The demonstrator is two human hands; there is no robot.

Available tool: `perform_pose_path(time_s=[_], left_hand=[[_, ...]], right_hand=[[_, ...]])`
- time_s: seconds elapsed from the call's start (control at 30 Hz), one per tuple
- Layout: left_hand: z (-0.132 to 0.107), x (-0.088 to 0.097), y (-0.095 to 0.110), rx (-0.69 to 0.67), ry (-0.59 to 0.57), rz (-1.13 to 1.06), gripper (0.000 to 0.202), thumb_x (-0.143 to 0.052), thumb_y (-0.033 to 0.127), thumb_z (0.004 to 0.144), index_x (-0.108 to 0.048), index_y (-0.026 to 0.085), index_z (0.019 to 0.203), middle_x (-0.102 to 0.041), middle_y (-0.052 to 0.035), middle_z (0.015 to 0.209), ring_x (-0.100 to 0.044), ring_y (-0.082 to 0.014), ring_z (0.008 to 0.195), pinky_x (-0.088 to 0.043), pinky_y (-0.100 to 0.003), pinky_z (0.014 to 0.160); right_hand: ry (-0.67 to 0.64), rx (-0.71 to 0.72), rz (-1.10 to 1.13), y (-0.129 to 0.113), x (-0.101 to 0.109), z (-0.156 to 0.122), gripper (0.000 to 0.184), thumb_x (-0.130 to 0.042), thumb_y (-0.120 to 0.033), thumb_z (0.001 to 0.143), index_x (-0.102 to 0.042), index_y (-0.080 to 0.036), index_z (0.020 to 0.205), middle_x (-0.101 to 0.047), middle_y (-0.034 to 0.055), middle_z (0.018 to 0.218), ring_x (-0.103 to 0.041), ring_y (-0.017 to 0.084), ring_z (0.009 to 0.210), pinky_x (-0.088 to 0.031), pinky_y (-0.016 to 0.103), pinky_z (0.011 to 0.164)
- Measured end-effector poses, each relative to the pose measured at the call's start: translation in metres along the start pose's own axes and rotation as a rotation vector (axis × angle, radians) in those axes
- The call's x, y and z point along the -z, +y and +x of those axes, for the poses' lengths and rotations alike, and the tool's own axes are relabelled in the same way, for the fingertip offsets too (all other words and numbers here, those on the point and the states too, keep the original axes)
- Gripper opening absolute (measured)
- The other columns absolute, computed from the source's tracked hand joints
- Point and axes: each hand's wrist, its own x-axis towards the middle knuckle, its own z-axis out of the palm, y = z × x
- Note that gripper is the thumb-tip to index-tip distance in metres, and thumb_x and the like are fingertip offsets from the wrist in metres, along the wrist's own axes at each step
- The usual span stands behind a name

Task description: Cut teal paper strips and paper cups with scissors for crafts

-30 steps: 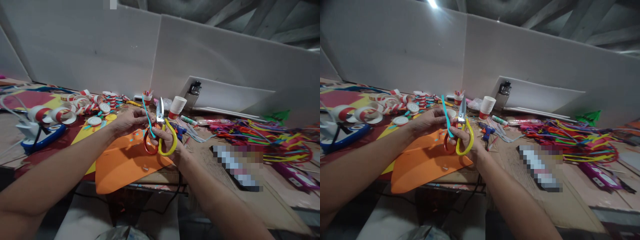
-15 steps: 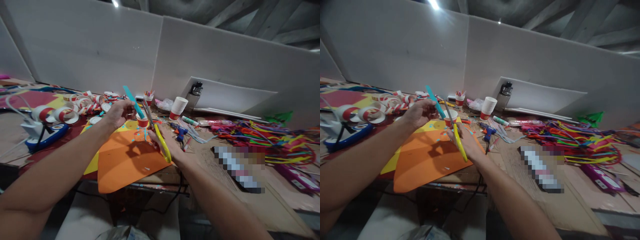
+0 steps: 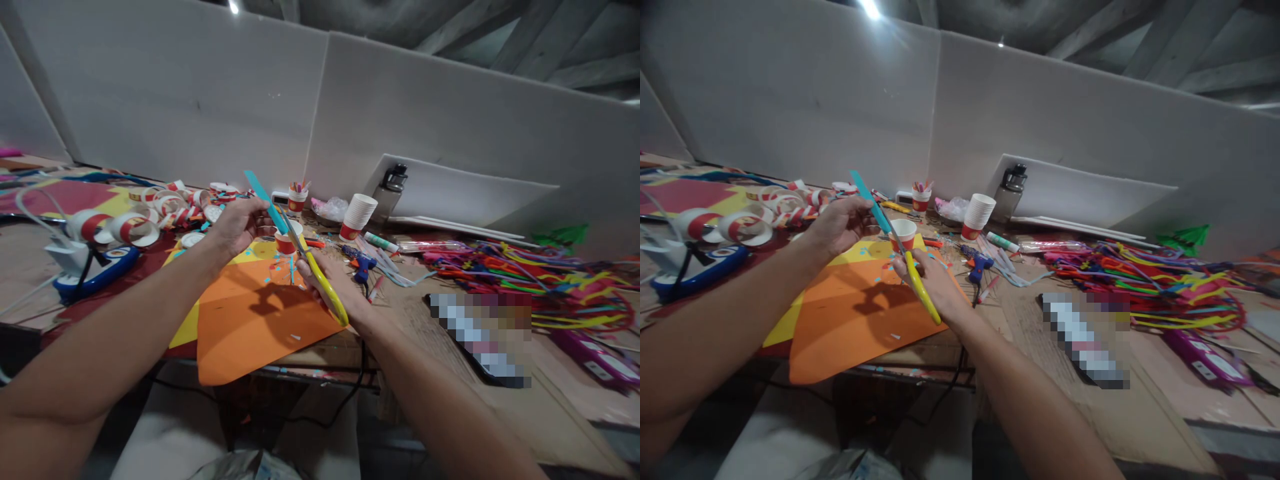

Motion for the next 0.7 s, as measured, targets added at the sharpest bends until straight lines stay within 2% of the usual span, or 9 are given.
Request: perform_pose_path(time_s=[0.27,0.7], left_hand=[[0.0002,0.0008,-0.0013,-0.012,-0.016,-0.012,0.007,-0.062,0.016,0.067,-0.055,0.014,0.068,-0.06,0.0001,0.059,-0.057,-0.0102,0.049,-0.053,-0.024,0.054],[0.0001,0.0002,-0.002,-0.026,-0.003,-0.009,0.007,-0.063,0.016,0.067,-0.056,0.014,0.068,-0.061,-0.0005,0.059,-0.058,-0.0107,0.05,-0.053,-0.025,0.053]], right_hand=[[-0.017,-0.036,-0.039,-0.0032,0.0008,-0.001,0.038,-0.054,-0.057,0.088,-0.055,-0.02,0.099,-0.049,-0.0048,0.064,-0.044,0.008,0.051,-0.036,0.02,0.047],[-0.015,-0.022,-0.013,-0.0036,0.0005,0.0006,0.034,-0.055,-0.055,0.088,-0.053,-0.021,0.092,-0.048,-0.005,0.063,-0.046,0.008,0.051,-0.037,0.02,0.048]])
